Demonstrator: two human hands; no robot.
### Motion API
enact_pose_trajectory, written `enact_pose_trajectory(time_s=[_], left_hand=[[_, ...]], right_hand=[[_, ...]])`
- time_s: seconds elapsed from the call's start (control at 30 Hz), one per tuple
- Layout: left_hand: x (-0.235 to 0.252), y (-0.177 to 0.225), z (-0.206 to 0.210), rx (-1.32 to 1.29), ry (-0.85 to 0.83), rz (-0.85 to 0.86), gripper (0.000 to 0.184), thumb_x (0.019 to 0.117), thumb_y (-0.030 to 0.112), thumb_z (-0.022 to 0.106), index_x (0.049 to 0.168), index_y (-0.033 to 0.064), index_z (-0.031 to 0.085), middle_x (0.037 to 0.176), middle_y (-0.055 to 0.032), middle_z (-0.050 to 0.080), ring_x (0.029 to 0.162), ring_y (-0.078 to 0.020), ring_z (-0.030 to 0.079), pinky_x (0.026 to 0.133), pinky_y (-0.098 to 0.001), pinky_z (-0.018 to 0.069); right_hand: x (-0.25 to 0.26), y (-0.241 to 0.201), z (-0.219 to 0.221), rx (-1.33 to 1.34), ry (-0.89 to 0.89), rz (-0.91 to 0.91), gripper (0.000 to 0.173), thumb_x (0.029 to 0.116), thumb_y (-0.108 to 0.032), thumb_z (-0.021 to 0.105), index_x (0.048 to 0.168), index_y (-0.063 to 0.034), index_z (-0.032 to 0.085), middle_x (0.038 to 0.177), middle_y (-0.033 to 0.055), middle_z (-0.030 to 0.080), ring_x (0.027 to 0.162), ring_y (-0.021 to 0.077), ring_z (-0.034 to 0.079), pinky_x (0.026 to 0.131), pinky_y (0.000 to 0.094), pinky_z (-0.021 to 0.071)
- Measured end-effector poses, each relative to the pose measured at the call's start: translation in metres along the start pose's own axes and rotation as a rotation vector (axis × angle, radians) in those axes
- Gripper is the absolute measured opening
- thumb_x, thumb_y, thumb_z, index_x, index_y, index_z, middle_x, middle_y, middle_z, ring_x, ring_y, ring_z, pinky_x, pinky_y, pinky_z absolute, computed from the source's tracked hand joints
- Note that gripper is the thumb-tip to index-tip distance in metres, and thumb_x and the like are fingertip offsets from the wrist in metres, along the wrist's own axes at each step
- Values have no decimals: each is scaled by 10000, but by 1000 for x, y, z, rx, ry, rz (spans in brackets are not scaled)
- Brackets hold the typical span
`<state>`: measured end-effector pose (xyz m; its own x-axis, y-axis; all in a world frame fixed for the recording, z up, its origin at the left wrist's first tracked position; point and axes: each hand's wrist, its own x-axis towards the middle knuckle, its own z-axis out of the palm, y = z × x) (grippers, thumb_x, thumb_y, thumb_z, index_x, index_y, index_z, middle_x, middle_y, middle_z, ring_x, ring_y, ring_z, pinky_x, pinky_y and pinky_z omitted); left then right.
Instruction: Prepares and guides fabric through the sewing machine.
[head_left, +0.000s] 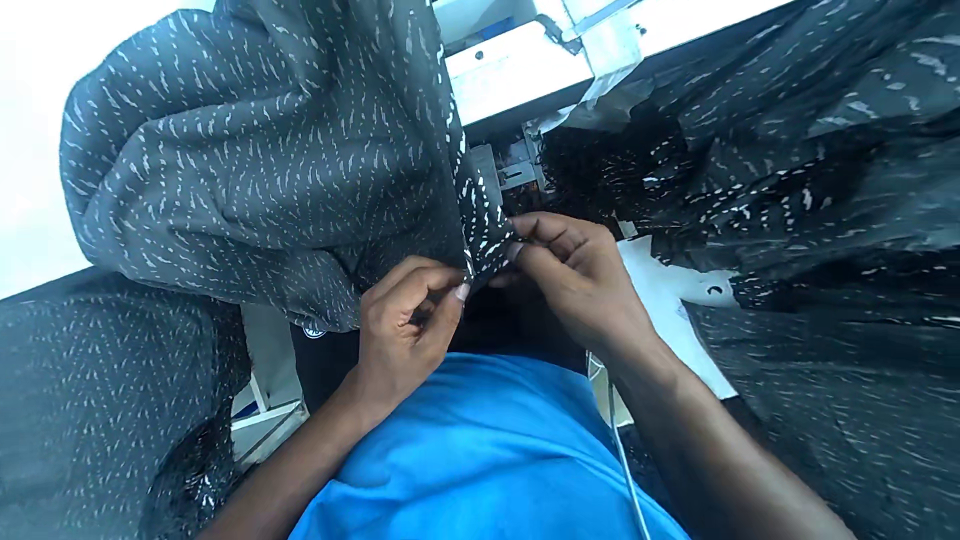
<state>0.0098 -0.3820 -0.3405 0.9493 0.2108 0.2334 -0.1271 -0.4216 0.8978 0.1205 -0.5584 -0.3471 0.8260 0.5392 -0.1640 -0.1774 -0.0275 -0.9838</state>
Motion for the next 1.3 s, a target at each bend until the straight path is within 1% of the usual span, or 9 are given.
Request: enact_pose_trajectory(time_s=[0.1, 0.23, 0.37, 0.5, 0.63, 0.8, 1.07, 1.17, 1.3], left_hand=[[2, 4, 3, 40, -20, 47, 149, 938, 59, 689, 1056, -29, 715, 996, -60, 685, 770, -71, 672, 627, -206, 607], [2, 12, 5, 127, -42, 77, 168, 925, 55, 705, 1073, -19, 734, 979, -61, 685, 756, -61, 653, 604, -188, 581], [2, 17, 9, 266, -27, 139, 191, 920, 67, 718, 1094, -4, 751, 985, -67, 700, 807, -82, 663, 689, -220, 592], [1, 23, 11, 478, -9, 239, 203, 932, 115, 721, 1115, 43, 768, 956, -59, 710, 820, -114, 670, 669, -236, 567], [1, 27, 11, 591, -15, 313, 223, 936, 114, 717, 1139, 37, 767, 958, -74, 722, 821, -156, 674, 654, -267, 552], [1, 26, 12, 606, -9, 327, 220, 930, 107, 721, 1133, 38, 772, 954, -75, 723, 816, -157, 673, 647, -267, 551], [-1, 28, 12, 628, -7, 366, 228, 931, 111, 727, 1148, 50, 763, 995, -84, 716, 814, -163, 662, 637, -270, 537], [-1, 28, 12, 623, 0, 387, 248, 928, 160, 750, 1146, 43, 759, 1016, -94, 708, 818, -165, 659, 639, -271, 537], [-1, 24, 11, 617, 14, 420, 295, 907, 193, 791, 1150, 31, 751, 1023, -106, 700, 822, -165, 663, 655, -266, 549]], right_hand=[[-6, -3, 0, 74, -26, 24, 249, 965, 40, 507, 1157, 17, 664, 932, 102, 736, 786, 175, 746, 713, 321, 662], [-17, -2, 0, 51, -16, -29, 145, 955, -12, 631, 1073, 2, 715, 843, 72, 748, 735, 141, 732, 707, 274, 641], [-24, -1, 0, 57, -15, -97, 112, 923, -14, 687, 1018, -8, 746, 837, 59, 752, 731, 123, 727, 698, 255, 635], [-28, -6, -3, 34, -9, -118, 120, 906, -8, 694, 1006, -17, 759, 826, 36, 752, 717, 87, 713, 666, 213, 615], [-31, -8, -4, 27, 3, -125, 113, 901, -18, 714, 999, -25, 769, 821, 27, 754, 694, 69, 700, 638, 191, 602], [-32, -9, -5, 13, 7, -110, 121, 905, -22, 708, 1008, -23, 771, 828, 33, 757, 698, 79, 707, 641, 201, 610], [-37, -11, -8, -31, 15, -113, 114, 917, -37, 699, 993, -49, 783, 795, 3, 744, 636, 51, 665, 563, 171, 565], [-37, -10, -7, 10, 11, -110, 115, 919, -36, 696, 991, -47, 785, 801, 18, 745, 648, 68, 677, 581, 191, 581], [-42, -10, -10, -10, -51, -123, 197, 970, -79, 598, 1061, -75, 773, 894, 3, 742, 716, 78, 679, 610, 207, 581]])
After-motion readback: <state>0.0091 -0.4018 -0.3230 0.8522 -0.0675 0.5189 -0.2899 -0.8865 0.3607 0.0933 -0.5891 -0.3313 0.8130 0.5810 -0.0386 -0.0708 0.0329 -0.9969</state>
